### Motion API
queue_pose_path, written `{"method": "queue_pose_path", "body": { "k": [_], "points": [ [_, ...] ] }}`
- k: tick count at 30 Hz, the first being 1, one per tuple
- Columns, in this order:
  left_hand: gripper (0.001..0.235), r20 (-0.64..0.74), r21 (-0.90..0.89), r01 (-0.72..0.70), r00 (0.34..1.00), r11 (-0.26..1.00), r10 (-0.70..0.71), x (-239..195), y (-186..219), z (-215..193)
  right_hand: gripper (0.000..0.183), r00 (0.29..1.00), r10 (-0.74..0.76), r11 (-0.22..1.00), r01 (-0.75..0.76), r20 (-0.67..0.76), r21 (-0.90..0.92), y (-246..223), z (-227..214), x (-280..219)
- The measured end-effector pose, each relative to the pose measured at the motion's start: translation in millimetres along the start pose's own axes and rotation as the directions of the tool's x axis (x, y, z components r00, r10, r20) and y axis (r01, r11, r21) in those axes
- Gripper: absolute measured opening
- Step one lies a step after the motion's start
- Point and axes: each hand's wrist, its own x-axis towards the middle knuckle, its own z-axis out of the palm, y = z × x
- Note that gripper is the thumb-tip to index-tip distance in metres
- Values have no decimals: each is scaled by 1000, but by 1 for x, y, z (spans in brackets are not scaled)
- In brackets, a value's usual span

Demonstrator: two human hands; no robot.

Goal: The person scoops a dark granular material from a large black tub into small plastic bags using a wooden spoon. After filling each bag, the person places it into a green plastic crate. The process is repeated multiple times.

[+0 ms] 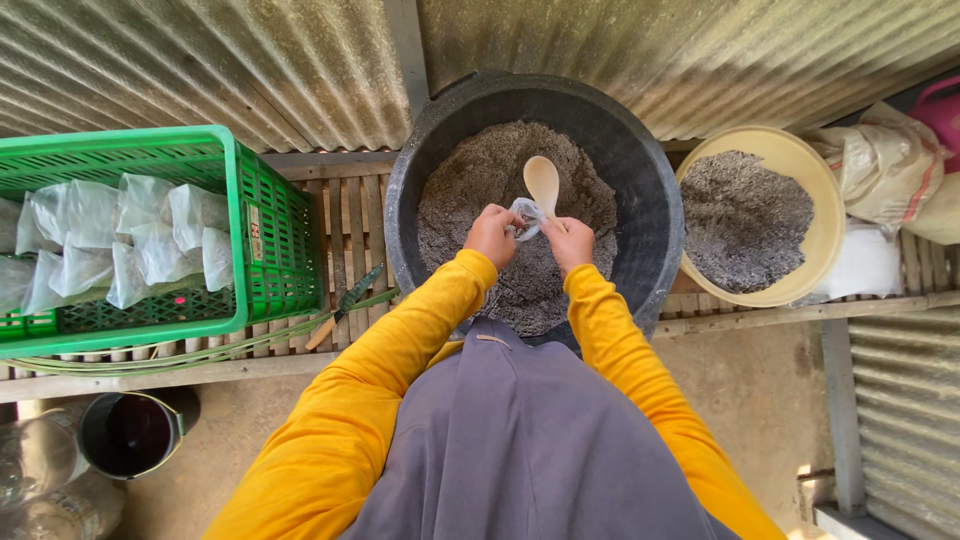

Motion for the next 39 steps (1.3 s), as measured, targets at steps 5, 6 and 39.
{"method": "queue_pose_path", "body": {
  "k": [5,6,39],
  "points": [
    [32,-143,86,85,987,993,-73,8,-1,-29,19,989,-135,971,143,55,-194,-25,15,-4],
    [33,-172,89,87,983,992,-70,10,2,-35,18,991,-112,979,122,67,-163,-33,16,-5],
    [22,-123,192,31,992,981,-8,7,28,-44,32,975,214,785,-139,55,-604,112,-86,-20]
  ]
}}
